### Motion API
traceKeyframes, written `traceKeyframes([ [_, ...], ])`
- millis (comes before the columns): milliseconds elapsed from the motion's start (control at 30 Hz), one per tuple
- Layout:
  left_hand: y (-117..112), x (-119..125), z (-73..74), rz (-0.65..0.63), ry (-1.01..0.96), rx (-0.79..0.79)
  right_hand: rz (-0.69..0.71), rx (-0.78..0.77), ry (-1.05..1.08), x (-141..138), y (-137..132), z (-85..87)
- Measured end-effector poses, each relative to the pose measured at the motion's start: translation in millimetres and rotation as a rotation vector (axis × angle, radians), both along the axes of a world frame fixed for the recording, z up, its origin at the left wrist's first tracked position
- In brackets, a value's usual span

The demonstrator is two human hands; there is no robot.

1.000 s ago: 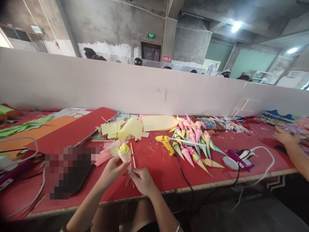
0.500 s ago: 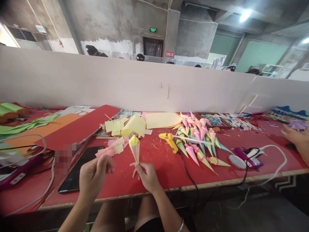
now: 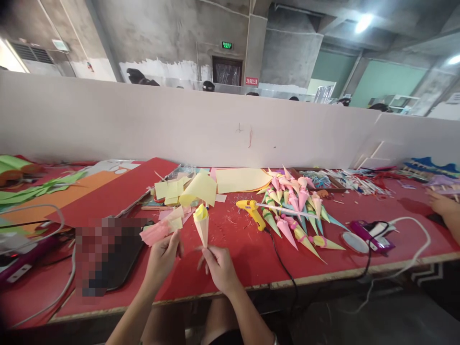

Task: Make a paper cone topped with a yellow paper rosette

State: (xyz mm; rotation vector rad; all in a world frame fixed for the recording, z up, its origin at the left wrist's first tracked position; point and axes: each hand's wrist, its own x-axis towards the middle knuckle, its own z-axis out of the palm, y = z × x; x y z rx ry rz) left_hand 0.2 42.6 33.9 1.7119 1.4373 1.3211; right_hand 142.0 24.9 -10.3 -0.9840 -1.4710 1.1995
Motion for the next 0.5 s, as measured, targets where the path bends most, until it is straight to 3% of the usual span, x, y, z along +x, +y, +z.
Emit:
traceKeyframes([
  [167, 1.3, 3.5, -1.0, -0.108, -0.012, -0.015, 0.01, 0.016, 0.015, 0.4, -0.2, 0.5],
  [333, -0.5, 16.9, -5.9, -0.32, 0.023, -0.083, -0.003, 0.052, -0.009, 1.1, -0.3, 0.5],
  [500, -1.1, 24.2, -3.5, -0.417, -0.027, -0.134, 0.014, 0.06, -0.025, 0.8, -0.3, 1.0],
])
